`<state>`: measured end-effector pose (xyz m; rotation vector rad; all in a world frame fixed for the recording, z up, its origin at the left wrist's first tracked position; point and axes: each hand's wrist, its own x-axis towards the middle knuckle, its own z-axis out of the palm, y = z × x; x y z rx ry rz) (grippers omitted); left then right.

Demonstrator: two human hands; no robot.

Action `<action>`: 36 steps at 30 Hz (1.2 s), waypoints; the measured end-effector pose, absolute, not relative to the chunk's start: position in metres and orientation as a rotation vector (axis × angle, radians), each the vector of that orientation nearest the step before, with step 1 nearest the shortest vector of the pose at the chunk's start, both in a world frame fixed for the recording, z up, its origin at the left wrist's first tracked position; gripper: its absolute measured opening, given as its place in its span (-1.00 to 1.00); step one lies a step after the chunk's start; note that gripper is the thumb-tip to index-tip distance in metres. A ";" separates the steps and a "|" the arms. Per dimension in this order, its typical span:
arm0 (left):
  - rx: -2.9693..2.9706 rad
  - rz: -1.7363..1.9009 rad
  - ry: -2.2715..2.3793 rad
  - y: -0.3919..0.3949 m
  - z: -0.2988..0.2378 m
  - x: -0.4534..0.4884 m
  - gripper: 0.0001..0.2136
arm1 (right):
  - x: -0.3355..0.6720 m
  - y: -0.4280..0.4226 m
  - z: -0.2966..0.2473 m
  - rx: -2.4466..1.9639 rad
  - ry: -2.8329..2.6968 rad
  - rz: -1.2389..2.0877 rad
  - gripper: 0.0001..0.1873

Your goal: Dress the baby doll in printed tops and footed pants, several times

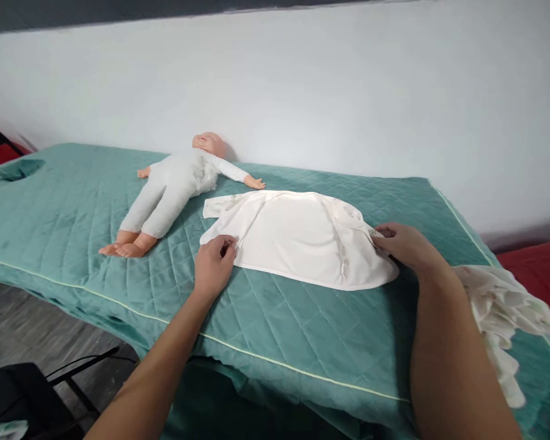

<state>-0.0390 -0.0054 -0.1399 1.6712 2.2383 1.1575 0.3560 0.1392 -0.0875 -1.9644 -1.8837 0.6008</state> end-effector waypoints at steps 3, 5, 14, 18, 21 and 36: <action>1.666 1.152 2.244 -0.005 -0.140 -0.039 -0.77 | 0.356 0.134 -0.086 -2.002 -1.736 0.474 -0.85; 1.666 1.150 2.243 -0.006 -0.140 -0.039 -0.77 | 0.357 0.134 -0.087 -1.999 -1.523 0.274 -0.85; 1.657 1.166 2.215 -0.006 -0.140 -0.040 -0.77 | 0.360 0.146 -0.106 -1.746 -1.383 -0.145 -0.61; 1.640 1.179 2.208 -0.006 -0.139 -0.039 -0.77 | 0.333 0.140 -0.111 -1.444 -1.610 -0.078 -0.70; 1.623 1.178 2.210 -0.007 -0.138 -0.038 -0.77 | 0.311 0.135 -0.113 -1.274 -1.973 0.052 -0.65; 1.633 1.191 2.203 -0.006 -0.139 -0.041 -0.78 | 0.295 0.124 -0.111 -1.235 -1.877 0.021 -0.77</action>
